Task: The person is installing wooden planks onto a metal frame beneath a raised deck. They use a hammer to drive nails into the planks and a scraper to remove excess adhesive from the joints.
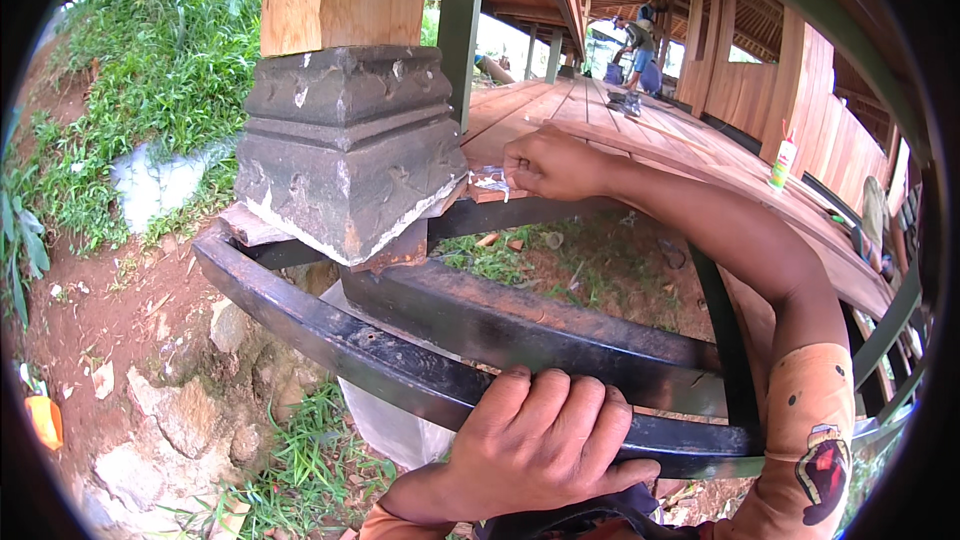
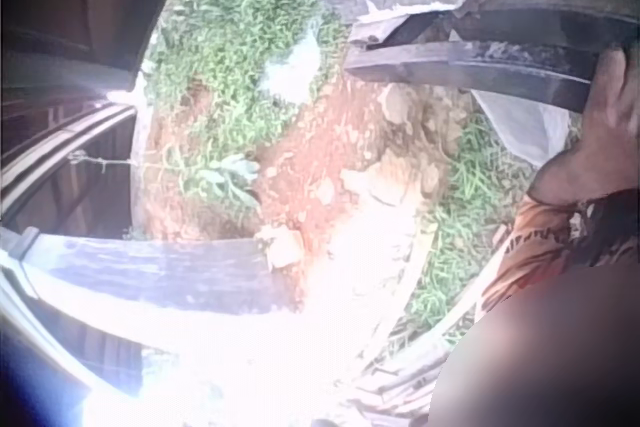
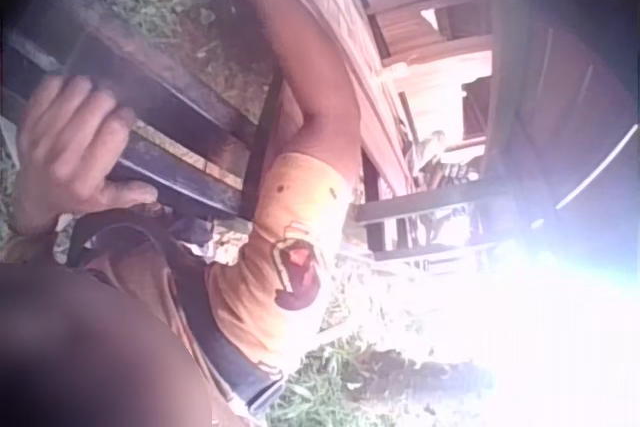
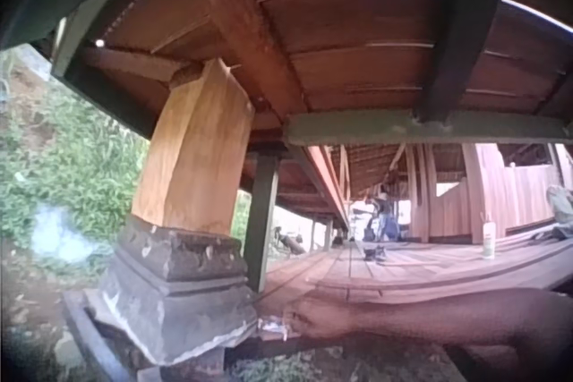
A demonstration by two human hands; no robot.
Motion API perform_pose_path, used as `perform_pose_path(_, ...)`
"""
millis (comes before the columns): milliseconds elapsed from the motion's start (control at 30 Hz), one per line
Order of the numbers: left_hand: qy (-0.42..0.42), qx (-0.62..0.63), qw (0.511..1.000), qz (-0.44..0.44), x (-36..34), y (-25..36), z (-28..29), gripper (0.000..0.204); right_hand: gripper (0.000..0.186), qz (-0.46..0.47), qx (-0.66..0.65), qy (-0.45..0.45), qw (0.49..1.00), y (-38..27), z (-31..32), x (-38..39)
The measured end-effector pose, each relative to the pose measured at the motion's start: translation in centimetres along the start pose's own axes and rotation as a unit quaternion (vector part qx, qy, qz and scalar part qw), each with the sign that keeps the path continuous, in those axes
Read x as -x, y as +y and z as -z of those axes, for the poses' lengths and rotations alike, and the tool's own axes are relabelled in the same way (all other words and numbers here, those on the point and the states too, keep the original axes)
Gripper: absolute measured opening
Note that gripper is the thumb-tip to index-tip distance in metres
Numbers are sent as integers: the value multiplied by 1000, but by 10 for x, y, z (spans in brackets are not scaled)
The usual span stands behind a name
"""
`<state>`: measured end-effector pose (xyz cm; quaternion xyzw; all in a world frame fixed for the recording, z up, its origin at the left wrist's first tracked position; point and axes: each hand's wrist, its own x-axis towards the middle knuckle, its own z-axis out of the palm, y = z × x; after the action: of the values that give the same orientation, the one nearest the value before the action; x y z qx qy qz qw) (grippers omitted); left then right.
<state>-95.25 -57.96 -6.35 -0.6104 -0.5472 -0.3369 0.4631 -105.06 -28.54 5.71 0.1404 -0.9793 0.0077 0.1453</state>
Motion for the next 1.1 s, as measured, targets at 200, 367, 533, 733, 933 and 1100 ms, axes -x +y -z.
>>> perform_pose_path(200, -58, 15, 998, 23, -1, 8, 10, 53, 12, -169, -76, -139, 973, 3, 18, -22)
perform_pose_path(367, -48, 7, 999, 20, 1, 5, 7, 53, 11, -169, -92, -136, 972, 5, 17, -25)
perform_pose_path(533, -15, -6, 1000, 9, 2, 3, 2, 54, 11, -104, -86, -96, 986, 11, 10, -16)
perform_pose_path(733, -2, -3, 1000, 7, 2, 2, -1, 53, 13, -144, -99, -84, 981, 8, 0, -13)
perform_pose_path(933, -4, -1, 1000, 4, 3, 3, -1, 51, 15, -62, -81, -29, 994, 7, -5, 4)
perform_pose_path(1100, 4, 7, 1000, -4, 3, 1, -2, 50, 11, 27, -64, -13, 998, 0, -2, 16)
